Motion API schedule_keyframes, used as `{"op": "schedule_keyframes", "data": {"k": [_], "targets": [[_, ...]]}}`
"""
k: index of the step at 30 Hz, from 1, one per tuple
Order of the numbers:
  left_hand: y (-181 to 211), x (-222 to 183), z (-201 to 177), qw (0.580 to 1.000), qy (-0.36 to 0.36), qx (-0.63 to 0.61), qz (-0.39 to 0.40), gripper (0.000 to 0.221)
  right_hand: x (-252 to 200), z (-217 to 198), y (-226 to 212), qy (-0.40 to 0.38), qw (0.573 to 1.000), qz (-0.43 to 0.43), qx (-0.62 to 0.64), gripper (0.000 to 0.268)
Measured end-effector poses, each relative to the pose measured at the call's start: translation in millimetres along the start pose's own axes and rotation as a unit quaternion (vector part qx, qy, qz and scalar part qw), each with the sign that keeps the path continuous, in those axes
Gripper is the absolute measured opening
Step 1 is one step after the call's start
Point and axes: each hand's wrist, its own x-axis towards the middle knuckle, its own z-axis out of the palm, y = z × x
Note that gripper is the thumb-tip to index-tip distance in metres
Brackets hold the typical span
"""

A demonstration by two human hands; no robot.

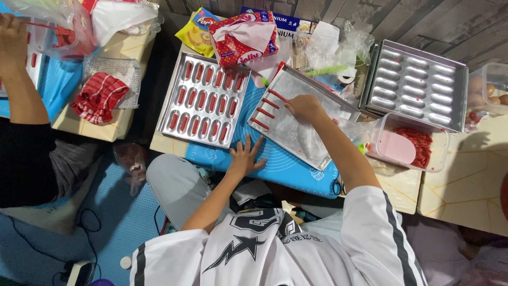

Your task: The person is using a piping bag to create long strips of red dough on a baking tray and cutting them to size with a small scraper.

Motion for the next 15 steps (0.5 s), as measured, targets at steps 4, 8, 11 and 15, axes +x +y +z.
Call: {"op": "schedule_keyframes", "data": {"k": [4, 8, 11, 15], "targets": [[1, -1, -3, 1.000, 0.026, 0.001, 0.006, 0.086, 1, 7, 3, -0.008, 1.000, 0.011, 0.024, 0.061], [2, -1, -3, 0.999, 0.035, 0.009, 0.002, 0.085, -5, 3, 1, -0.016, 0.999, 0.023, 0.024, 0.061], [0, 0, 0, 1.000, 0.028, 0.001, 0.002, 0.087, -12, -3, -1, -0.031, 0.999, 0.031, 0.029, 0.061], [-1, 2, 8, 0.999, 0.027, -0.019, 0.002, 0.088, -16, 5, 3, -0.022, 0.998, 0.042, 0.050, 0.060]]}}
